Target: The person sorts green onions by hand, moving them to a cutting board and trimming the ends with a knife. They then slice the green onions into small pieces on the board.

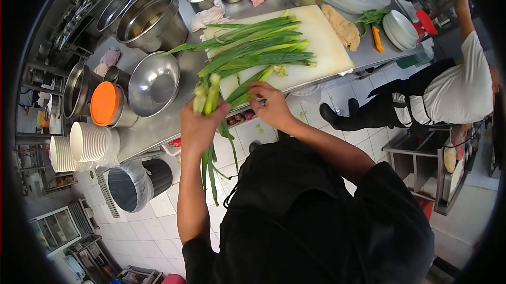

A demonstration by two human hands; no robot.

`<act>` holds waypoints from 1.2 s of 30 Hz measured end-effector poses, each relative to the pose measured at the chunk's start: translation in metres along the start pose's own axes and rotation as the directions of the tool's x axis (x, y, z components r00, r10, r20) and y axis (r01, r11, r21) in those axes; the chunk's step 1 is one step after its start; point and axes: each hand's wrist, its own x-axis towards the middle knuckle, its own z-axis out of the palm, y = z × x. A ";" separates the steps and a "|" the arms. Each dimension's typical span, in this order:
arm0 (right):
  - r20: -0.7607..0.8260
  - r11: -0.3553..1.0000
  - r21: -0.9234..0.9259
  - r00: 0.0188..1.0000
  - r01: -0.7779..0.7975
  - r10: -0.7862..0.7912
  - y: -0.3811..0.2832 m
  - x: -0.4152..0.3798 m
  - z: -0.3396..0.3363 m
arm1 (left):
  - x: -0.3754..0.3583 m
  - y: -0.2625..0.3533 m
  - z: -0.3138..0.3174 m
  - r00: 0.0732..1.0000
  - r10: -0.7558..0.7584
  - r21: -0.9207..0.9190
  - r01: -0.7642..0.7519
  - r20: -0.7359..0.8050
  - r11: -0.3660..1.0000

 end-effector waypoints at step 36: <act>-0.256 0.654 0.658 0.928 0.373 -0.272 -0.106 0.104 -0.042 | -0.214 -0.037 -0.081 0.426 -0.148 -0.254 -0.204 -0.892 0.945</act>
